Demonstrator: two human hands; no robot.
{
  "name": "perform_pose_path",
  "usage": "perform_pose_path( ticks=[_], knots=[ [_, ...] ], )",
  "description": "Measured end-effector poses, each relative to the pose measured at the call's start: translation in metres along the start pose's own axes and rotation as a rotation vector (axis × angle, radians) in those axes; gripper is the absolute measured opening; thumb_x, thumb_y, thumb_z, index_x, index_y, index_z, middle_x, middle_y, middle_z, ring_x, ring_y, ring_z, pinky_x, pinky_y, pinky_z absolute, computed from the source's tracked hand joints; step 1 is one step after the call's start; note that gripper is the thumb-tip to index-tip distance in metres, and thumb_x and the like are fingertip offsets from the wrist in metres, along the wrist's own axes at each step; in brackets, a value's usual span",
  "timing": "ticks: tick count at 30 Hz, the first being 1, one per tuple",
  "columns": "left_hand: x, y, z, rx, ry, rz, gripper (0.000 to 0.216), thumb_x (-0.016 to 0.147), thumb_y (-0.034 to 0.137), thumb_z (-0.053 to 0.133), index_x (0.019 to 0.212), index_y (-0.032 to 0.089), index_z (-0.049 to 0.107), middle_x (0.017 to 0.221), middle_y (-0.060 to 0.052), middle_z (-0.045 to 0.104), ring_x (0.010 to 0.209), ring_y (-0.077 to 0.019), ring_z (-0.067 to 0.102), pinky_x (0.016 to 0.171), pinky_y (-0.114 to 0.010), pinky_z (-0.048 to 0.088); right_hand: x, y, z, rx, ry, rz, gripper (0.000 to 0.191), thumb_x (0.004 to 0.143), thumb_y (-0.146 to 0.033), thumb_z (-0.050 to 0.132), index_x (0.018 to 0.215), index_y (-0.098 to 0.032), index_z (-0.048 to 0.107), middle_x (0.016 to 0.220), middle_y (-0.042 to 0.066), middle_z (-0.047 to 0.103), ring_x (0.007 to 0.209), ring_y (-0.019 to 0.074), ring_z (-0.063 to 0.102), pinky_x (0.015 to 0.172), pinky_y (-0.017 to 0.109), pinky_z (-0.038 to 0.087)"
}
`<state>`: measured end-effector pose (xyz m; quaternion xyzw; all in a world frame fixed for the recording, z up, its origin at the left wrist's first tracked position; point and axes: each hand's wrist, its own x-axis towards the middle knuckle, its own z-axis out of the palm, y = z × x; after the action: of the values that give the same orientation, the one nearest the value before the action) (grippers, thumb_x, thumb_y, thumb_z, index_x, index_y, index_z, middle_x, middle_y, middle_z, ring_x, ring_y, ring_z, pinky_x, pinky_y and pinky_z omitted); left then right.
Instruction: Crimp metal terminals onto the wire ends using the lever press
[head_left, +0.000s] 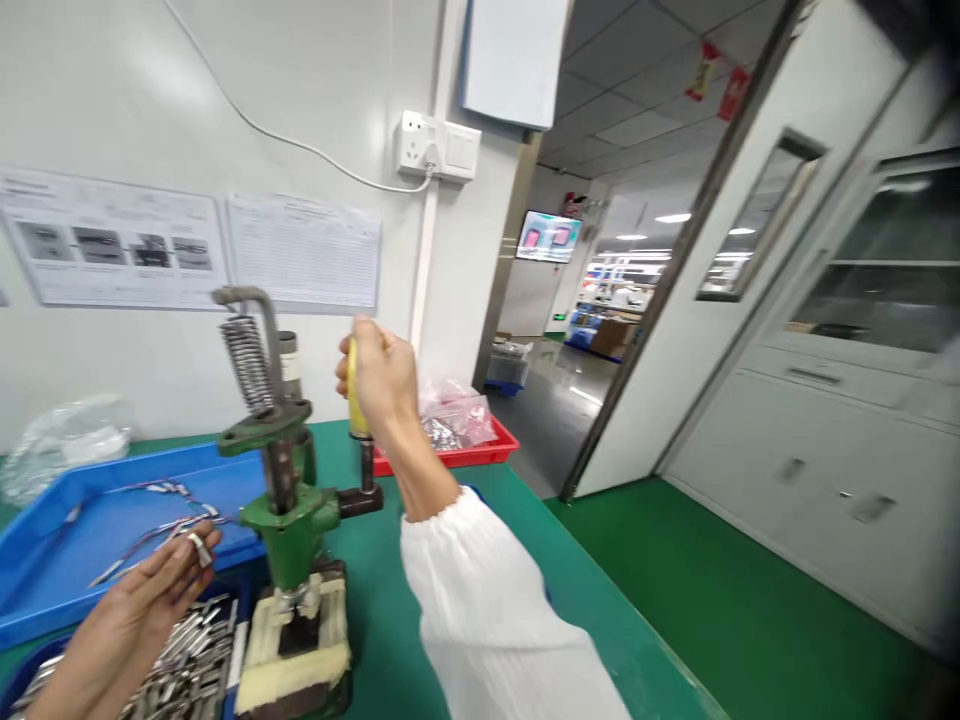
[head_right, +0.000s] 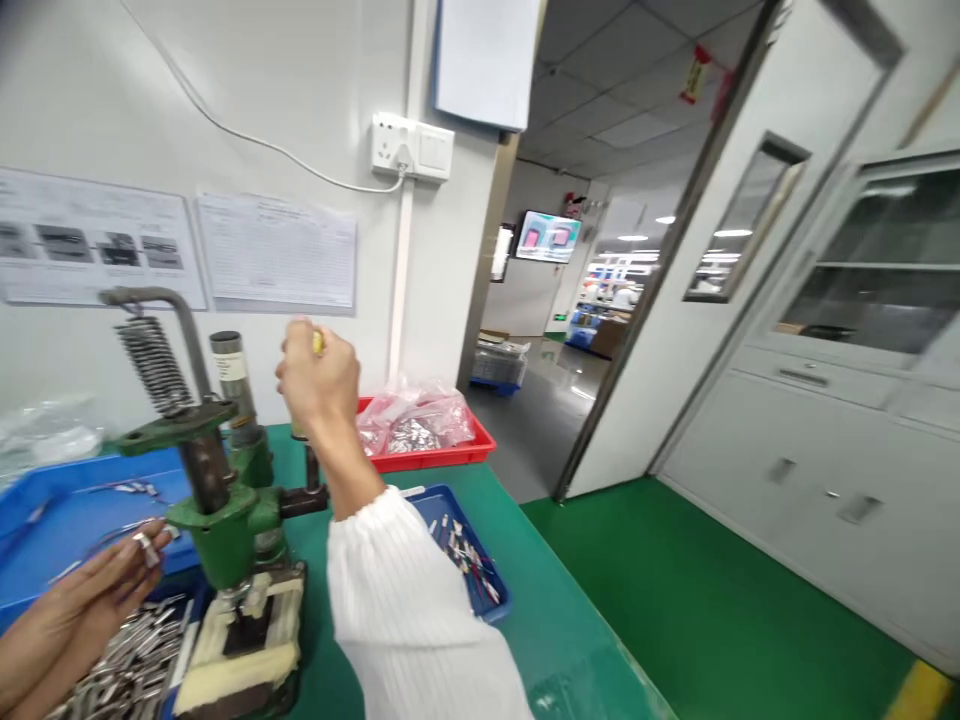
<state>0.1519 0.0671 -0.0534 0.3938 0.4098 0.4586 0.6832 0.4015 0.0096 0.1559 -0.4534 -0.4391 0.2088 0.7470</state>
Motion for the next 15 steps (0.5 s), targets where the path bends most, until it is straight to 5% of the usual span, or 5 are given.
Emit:
perform_pose_path(
  ticks=[4,9,15],
  knots=[
    [0.003,0.007,0.005,-0.277,0.002,-0.044,0.024,0.081,0.010,0.071,0.102,0.019,0.078,0.097,-0.001,0.081,0.077,-0.0131,0.074,0.072,-0.021,0.063,-0.004,-0.006,0.003,0.058,0.062,0.046,0.039,0.091,-0.052,0.060,0.068,-0.020,0.054,0.046,-0.007,0.049,0.038,0.0084,0.045,0.038,0.019,0.040],
    [-0.002,-0.002,-0.004,-0.349,-0.117,-0.049,0.032,0.077,0.013,0.083,0.108,0.016,0.077,0.097,-0.006,0.080,0.076,-0.0127,0.073,0.075,-0.023,0.062,-0.009,-0.010,0.003,0.060,0.099,0.056,0.035,0.090,-0.044,0.061,0.066,-0.019,0.056,0.048,-0.004,0.053,0.038,0.0087,0.048,0.038,0.019,0.043],
    [-0.008,0.000,-0.009,-0.357,-0.096,-0.027,0.034,0.074,0.022,0.089,0.105,0.018,0.078,0.101,-0.007,0.080,0.084,-0.0138,0.073,0.080,-0.024,0.059,-0.013,-0.009,0.003,0.015,0.116,0.040,0.033,0.086,-0.045,0.065,0.068,-0.018,0.061,0.053,-0.002,0.057,0.042,0.0101,0.052,0.040,0.020,0.048]
  ],
)
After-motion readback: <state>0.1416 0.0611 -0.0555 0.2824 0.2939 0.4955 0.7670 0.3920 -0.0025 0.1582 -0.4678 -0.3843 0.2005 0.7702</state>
